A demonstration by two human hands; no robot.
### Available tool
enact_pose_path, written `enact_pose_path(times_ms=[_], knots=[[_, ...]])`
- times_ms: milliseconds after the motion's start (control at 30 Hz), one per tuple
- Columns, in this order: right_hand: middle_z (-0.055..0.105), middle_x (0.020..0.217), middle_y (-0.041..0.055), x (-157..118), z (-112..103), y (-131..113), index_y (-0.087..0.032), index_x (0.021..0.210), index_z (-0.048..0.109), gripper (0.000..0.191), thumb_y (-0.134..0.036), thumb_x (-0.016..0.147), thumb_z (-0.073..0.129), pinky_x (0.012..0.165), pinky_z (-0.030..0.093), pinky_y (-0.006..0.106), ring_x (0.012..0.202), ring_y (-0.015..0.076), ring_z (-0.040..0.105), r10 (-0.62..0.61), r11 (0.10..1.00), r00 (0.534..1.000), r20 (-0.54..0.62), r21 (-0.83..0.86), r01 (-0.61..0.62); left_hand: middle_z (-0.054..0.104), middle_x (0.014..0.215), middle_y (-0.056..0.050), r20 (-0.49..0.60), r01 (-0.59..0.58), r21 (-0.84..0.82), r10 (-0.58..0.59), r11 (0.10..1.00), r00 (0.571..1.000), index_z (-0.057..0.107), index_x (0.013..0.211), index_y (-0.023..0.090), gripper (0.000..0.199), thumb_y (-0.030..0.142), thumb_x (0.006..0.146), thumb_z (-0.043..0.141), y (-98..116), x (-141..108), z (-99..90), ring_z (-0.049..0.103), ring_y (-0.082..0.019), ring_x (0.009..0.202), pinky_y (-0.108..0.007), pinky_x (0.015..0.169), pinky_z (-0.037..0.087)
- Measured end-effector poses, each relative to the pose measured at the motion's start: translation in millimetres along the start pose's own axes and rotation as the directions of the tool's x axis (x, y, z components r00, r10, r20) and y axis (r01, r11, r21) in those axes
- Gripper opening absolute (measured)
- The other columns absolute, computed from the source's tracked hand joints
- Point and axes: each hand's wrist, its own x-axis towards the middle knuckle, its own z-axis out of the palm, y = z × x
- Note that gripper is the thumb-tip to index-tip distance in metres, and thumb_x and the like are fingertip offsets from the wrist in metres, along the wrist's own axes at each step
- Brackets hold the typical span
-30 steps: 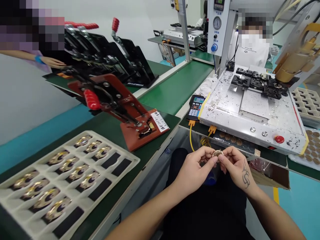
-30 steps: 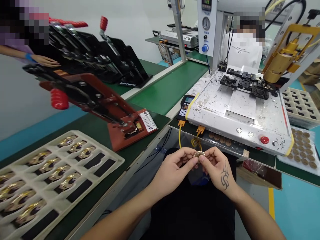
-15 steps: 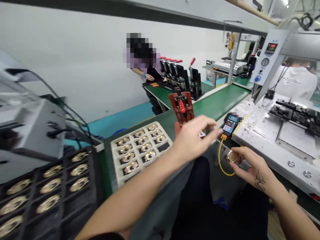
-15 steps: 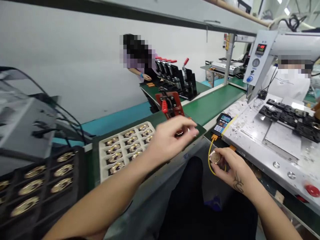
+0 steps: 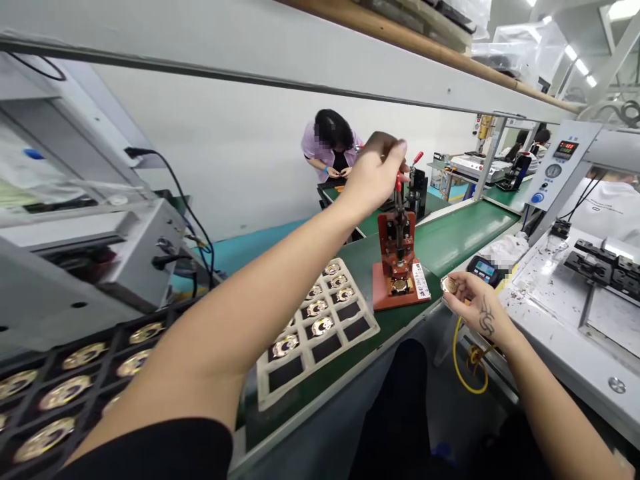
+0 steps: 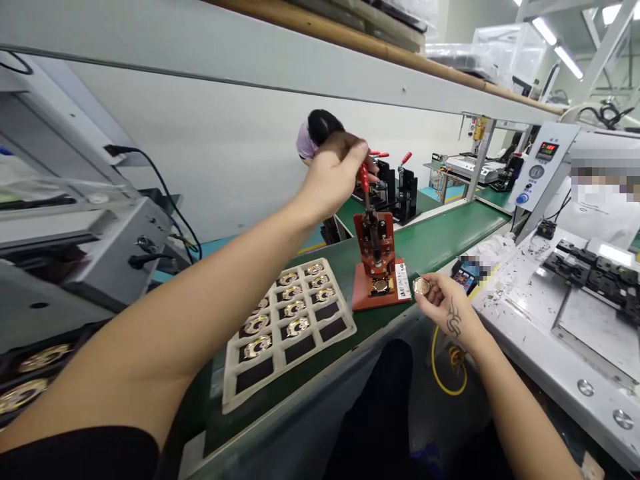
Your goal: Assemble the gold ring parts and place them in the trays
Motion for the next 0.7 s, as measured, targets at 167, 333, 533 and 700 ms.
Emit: enact_pose_path(times_ms=[167,333,533,700], knots=[[0.062,0.08,0.0,14.8,21.8,34.5,-0.019,0.118,0.067,0.034,-0.041,0.092,0.072,0.06,0.048,0.027,0.066,0.015,0.057,0.032,0.999,0.994,0.102,0.008,-0.033,0.076,0.08,-0.005,0.34,0.42,0.331,-0.522,0.845,0.782,0.07,0.109,0.015,0.026,0.033,0.107,0.051,-50.4,-68.3,-36.7,0.073,-0.02,0.069,-0.036,0.079,0.06],[0.061,0.075,-0.0018,46.6,50.2,55.0,-0.02,0.112,0.067,0.029,-0.037,0.089,0.073,0.06,0.048,0.026,0.063,0.0148,0.056,0.005,1.0,0.987,0.158,-0.005,-0.004,0.073,0.063,-0.003,0.598,0.452,0.353,-0.569,0.819,0.564,0.079,0.082,0.018,0.014,0.03,0.084,0.072,-63.6,-174.2,-0.1,0.072,-0.023,0.06,-0.031,0.063,0.055],[0.061,0.075,-0.0021,72.8,69.5,77.3,-0.02,0.108,0.066,0.026,-0.036,0.088,0.07,0.06,0.047,0.026,0.062,0.0143,0.054,-0.019,0.997,0.983,0.185,-0.067,0.032,0.077,0.08,-0.004,0.588,0.425,0.295,-0.513,0.856,0.625,0.077,0.095,0.019,0.021,0.026,0.075,0.077,-80.0,-197.1,48.2,0.073,-0.024,0.079,-0.028,0.069,0.05],[0.065,0.084,0.0005,77.4,75.0,89.4,-0.02,0.111,0.07,0.027,-0.035,0.089,0.071,0.062,0.05,0.026,0.065,0.0145,0.057,-0.041,0.987,0.973,0.228,-0.142,0.075,0.068,0.069,-0.001,0.575,0.439,0.26,-0.503,0.86,0.645,0.074,0.092,0.018,0.021,0.031,0.076,0.076,-78.8,-203.3,33.2,0.065,-0.021,0.068,-0.028,0.064,0.046]])
